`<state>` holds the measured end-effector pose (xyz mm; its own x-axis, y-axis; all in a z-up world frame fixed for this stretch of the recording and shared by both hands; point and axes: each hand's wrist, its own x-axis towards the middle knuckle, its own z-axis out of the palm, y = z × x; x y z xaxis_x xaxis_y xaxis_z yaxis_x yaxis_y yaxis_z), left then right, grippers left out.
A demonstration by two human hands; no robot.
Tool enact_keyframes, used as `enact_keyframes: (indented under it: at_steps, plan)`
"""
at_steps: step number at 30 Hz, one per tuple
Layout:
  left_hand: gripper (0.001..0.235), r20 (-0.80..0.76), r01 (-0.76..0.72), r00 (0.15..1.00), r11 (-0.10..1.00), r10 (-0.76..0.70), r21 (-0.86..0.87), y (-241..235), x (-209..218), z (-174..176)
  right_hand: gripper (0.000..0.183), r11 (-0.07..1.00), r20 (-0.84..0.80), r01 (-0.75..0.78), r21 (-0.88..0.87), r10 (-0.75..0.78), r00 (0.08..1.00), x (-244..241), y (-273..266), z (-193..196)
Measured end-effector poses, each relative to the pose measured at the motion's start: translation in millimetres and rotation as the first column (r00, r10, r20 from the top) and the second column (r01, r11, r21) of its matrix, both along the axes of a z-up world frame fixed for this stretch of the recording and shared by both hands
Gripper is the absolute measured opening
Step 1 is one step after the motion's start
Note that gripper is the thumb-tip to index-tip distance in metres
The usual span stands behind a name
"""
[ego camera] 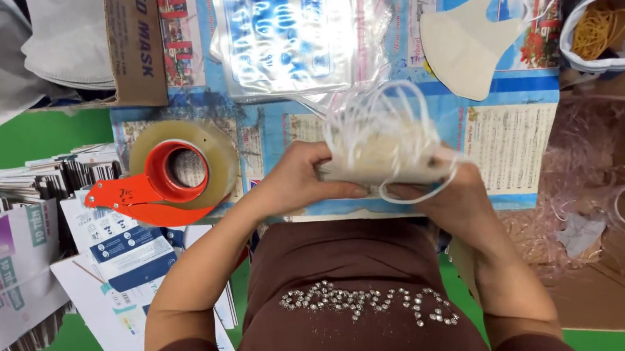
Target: Packing face masks into plastic bags at a production line conveyor belt.
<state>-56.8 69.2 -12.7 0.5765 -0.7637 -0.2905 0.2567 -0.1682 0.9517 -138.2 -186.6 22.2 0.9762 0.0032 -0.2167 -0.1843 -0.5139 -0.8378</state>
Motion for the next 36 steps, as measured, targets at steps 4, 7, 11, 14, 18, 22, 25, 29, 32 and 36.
enact_keyframes:
  at_steps: [4,7,11,14,18,22,25,29,32,36]
  plan:
    - [0.051,0.597,-0.127,0.802,0.982,0.019,0.139,-16.1,-17.3,-35.5,0.06,0.962,0.321,-0.272,-0.029,0.267,0.909,22.9,17.7,-8.4]
    - [0.04,0.71,-0.128,0.698,0.992,0.095,-0.007,-28.8,-24.6,-38.1,0.056,0.954,0.354,-0.168,-0.246,0.25,0.901,4.7,15.3,-46.7]
    - [0.05,0.732,-0.155,0.663,0.985,0.158,-0.072,-34.8,-34.3,-30.9,0.055,0.93,0.353,-0.138,-0.34,0.262,0.898,-10.0,12.4,-84.5]
    - [0.03,0.691,-0.086,0.72,0.996,0.072,-0.014,-36.3,-39.7,-45.9,0.052,0.971,0.418,-0.094,-0.221,0.181,0.89,-15.6,2.3,-92.3]
    - [0.042,0.894,-0.111,0.446,0.987,-0.053,0.113,-37.4,-38.1,-17.3,0.048,0.995,0.188,0.049,0.088,-0.065,0.98,-16.3,-17.9,-50.9]
    - [0.049,0.94,-0.223,0.198,0.921,-0.277,0.318,-44.4,-36.6,-3.4,0.032,0.995,0.303,0.062,0.076,-0.083,0.95,-24.3,-47.7,-5.0]
    - [0.049,0.947,-0.26,0.156,0.914,-0.28,0.312,-53.9,-39.9,-4.9,0.027,0.982,0.406,-0.18,-0.052,0.185,0.895,-3.6,-24.7,58.7]
    - [0.058,0.948,-0.269,0.146,0.911,-0.283,0.313,-58.5,-42.1,3.4,0.031,0.901,0.361,-0.357,-0.248,0.428,0.829,28.5,4.6,78.2]
    - [0.052,0.941,-0.27,0.166,0.904,-0.296,0.332,-61.6,-43.1,5.5,0.033,0.823,0.269,-0.451,-0.344,0.547,0.792,40.0,3.3,71.5]
    - [0.05,0.945,-0.3,0.066,0.897,-0.32,0.325,-60.4,-44.2,3.7,0.018,0.783,0.127,-0.573,-0.244,0.611,0.781,39.8,-2.8,63.4]
